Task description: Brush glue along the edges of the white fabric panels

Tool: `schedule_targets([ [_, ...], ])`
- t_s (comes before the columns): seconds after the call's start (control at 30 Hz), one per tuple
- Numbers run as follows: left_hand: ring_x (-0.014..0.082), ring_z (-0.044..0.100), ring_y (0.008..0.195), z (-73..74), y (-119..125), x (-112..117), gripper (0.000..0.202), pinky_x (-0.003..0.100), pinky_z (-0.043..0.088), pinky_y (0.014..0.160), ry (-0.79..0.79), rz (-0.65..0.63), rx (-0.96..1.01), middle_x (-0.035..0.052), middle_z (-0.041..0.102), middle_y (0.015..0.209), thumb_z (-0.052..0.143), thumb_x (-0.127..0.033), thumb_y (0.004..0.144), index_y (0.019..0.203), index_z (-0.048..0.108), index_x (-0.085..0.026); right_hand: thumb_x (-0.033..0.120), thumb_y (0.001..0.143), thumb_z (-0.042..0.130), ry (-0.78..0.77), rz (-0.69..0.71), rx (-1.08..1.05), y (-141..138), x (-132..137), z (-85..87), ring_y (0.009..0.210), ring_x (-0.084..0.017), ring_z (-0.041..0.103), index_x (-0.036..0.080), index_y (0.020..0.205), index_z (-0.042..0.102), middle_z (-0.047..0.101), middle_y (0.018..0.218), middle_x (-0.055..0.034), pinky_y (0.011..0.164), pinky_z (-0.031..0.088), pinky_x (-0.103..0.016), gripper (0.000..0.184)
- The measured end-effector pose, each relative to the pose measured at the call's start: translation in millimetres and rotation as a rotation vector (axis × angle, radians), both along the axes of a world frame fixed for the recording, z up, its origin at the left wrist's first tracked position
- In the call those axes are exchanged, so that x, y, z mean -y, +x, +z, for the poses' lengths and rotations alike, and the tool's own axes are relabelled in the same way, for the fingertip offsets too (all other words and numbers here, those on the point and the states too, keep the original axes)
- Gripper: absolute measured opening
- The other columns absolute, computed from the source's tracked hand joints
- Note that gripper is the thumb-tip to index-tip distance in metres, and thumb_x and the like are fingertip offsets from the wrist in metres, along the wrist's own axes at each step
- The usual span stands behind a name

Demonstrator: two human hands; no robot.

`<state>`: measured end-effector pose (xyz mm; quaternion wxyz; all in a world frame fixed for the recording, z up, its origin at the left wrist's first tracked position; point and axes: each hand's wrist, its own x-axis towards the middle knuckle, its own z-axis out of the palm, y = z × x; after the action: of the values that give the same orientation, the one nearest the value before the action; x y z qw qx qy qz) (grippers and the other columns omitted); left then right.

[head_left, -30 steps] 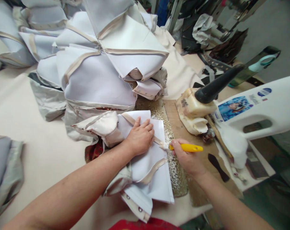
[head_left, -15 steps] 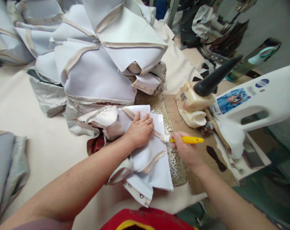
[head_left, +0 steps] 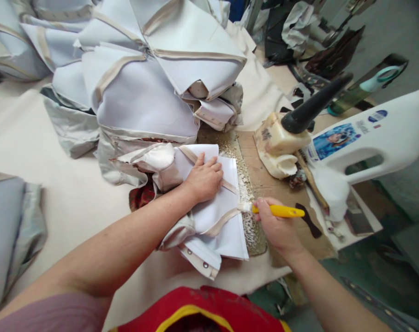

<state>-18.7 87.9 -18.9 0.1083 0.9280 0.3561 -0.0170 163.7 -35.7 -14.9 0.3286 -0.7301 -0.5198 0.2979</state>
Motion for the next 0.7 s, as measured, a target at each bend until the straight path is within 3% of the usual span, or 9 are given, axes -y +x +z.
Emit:
schedule_targets([
  [0.1,0.0263,0.036,0.128,3.5,2.4,-1.4,0.028,0.055,0.005,0.111,0.0,0.007,-0.014,0.0083,0.055,0.124,0.046,-0.03,0.086,0.103,0.063,-0.016,0.042,0.087,0.041,-0.049,0.038,-0.049,-7.1,13.4,5.1,0.054,-0.015,0.052,0.018,0.064,0.055,0.052,0.053,0.0007,0.057,0.04,-0.026,0.036],
  [0.2,0.0277,0.034,0.129,23.1,4.8,9.5,0.03,0.059,0.006,0.109,-0.067,0.014,-0.051,0.0098,0.053,0.127,0.046,-0.031,0.086,0.107,0.062,-0.015,0.041,0.087,0.041,-0.107,0.076,-0.053,-14.6,37.9,11.2,0.05,-0.014,0.049,0.018,0.063,0.055,0.049,0.05,0.0019,0.053,0.038,-0.026,0.036],
  [0.27,0.0287,0.034,0.129,42.3,3.7,29.2,0.031,0.062,0.006,0.107,-0.165,-0.085,-0.077,0.0091,0.052,0.13,0.051,-0.035,0.084,0.107,0.062,-0.017,0.04,0.088,0.04,-0.133,0.122,-0.029,-16.7,56.5,14.7,0.05,-0.014,0.049,0.018,0.063,0.055,0.049,0.051,0.002,0.052,0.036,-0.026,0.037],
  [0.37,0.0302,0.038,0.126,63.2,-2.9,71.5,0.032,0.065,0.006,0.105,-0.318,-0.336,-0.146,0.0089,0.057,0.125,0.058,-0.045,0.079,0.097,0.067,-0.02,0.039,0.091,0.039,-0.131,0.175,-0.014,-14.9,73.8,18.7,0.05,-0.013,0.049,0.018,0.063,0.055,0.05,0.051,0.002,0.053,0.036,-0.026,0.038],
  [0.5,0.0306,0.038,0.126,58.8,-11.5,114.3,0.027,0.064,0.01,0.105,-0.308,-0.377,-0.154,0.011,0.063,0.114,0.055,-0.038,0.083,0.094,0.069,-0.018,0.039,0.091,0.04,-0.054,0.069,0.015,-8.3,62.8,16.8,0.055,-0.014,0.053,0.018,0.066,0.057,0.054,0.055,0.0009,0.057,0.038,-0.026,0.036],
  [0.6,0.0319,0.04,0.124,48.0,-12.0,122.1,0.028,0.064,0.011,0.104,-0.252,-0.344,-0.129,0.011,0.066,0.104,0.055,-0.038,0.084,0.091,0.07,-0.016,0.038,0.091,0.039,0.0,0.047,0.046,-8.6,53.8,12.2,0.056,-0.015,0.053,0.018,0.067,0.056,0.055,0.056,0.0,0.057,0.039,-0.026,0.035],
  [0.7,0.032,0.041,0.123,45.3,-10.7,120.7,0.032,0.064,0.012,0.104,-0.24,-0.343,-0.116,0.0104,0.067,0.098,0.051,-0.04,0.086,0.089,0.071,-0.015,0.035,0.092,0.037,0.004,0.151,0.067,-16.1,69.3,12.7,0.053,-0.014,0.051,0.019,0.065,0.054,0.053,0.054,0.0005,0.055,0.038,-0.026,0.036],
])
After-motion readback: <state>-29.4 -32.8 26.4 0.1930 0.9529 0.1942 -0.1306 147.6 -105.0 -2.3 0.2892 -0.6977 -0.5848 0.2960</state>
